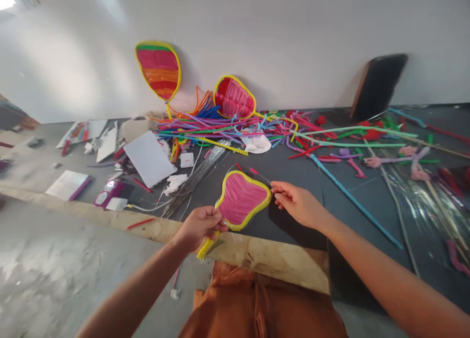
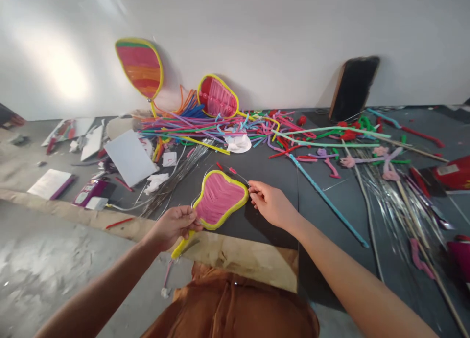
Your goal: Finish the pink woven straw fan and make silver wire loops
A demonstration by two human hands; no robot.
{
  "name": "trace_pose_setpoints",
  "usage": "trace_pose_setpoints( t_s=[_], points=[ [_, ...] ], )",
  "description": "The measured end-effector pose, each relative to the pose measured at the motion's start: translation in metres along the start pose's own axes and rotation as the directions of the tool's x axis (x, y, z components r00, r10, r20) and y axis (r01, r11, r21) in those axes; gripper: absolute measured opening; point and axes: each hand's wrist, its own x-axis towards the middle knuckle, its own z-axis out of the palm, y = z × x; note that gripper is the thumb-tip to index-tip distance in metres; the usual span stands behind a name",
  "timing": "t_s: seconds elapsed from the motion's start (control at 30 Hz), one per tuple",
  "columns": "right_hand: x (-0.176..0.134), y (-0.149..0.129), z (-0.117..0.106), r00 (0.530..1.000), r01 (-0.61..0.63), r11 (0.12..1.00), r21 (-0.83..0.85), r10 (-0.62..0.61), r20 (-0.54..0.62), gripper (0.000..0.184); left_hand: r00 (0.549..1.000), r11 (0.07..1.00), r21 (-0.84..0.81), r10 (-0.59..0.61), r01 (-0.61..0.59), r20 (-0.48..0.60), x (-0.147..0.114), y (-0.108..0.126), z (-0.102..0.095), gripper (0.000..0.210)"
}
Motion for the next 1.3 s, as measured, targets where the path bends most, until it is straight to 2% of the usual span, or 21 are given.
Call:
trace_pose_setpoints(
  t_s=[0.07,0.13,0.3,0.4,0.57,0.8,0.87,0.93,1.07,1.17,1.23,1.3],
  points=[
    [-0.004,-0.002,0.002,0.996,0.083,0.977,-0.196,-0.085,-0.003,0.033,0.999,0.999,0.006,-0.035,0.035,-0.001,-0.004,-0.001,-0.001,0.033],
    [-0.004,-0.005,0.003,0.987,0.153,0.914,-0.377,-0.157,0.021,0.032,0.998,0.998,0.006,-0.062,0.062,0.010,-0.004,0.000,-0.004,0.033],
    [-0.002,-0.010,0.008,0.977,0.202,0.792,-0.576,-0.202,0.064,0.032,0.992,0.993,-0.011,-0.120,0.120,0.051,0.002,0.003,-0.013,0.028],
    [-0.002,-0.010,0.009,0.977,0.204,0.763,-0.614,-0.202,0.074,0.032,0.991,0.992,-0.033,-0.122,0.124,0.055,0.005,0.002,-0.017,0.025],
    [-0.004,-0.007,0.011,0.963,0.262,0.766,-0.587,-0.250,0.104,0.034,0.992,0.991,-0.054,-0.125,0.126,0.016,0.004,-0.001,-0.019,0.027],
    [-0.002,-0.004,0.013,0.932,0.355,0.712,-0.606,-0.322,0.168,0.033,0.991,0.990,0.024,-0.135,0.135,-0.011,0.000,-0.002,-0.020,0.030],
    [-0.001,-0.004,0.012,0.905,0.410,0.666,-0.623,-0.380,0.190,0.031,0.991,0.989,0.061,-0.131,0.132,-0.011,0.001,-0.003,-0.020,0.031],
    [0.000,-0.004,0.011,0.864,0.472,0.583,-0.661,-0.456,0.215,0.028,0.992,0.988,0.091,-0.126,0.125,-0.004,0.003,-0.003,-0.021,0.033],
    [0.001,-0.004,0.011,0.720,0.623,0.391,-0.677,-0.625,0.302,0.024,0.992,0.983,0.133,-0.127,0.126,0.000,0.004,-0.004,-0.022,0.039],
    [0.000,-0.003,0.016,0.625,0.729,0.328,-0.601,-0.678,0.387,0.023,0.992,0.982,0.143,-0.129,0.127,0.008,0.004,-0.002,-0.022,0.040],
    [-0.003,-0.002,0.021,0.611,0.747,0.329,-0.578,-0.682,0.401,0.021,0.991,0.981,0.145,-0.134,0.130,0.019,0.004,-0.001,-0.021,0.039],
    [-0.005,-0.002,0.026,0.621,0.739,0.338,-0.582,-0.677,0.395,0.020,0.990,0.980,0.146,-0.141,0.135,0.027,0.004,-0.001,-0.022,0.039]
  ],
)
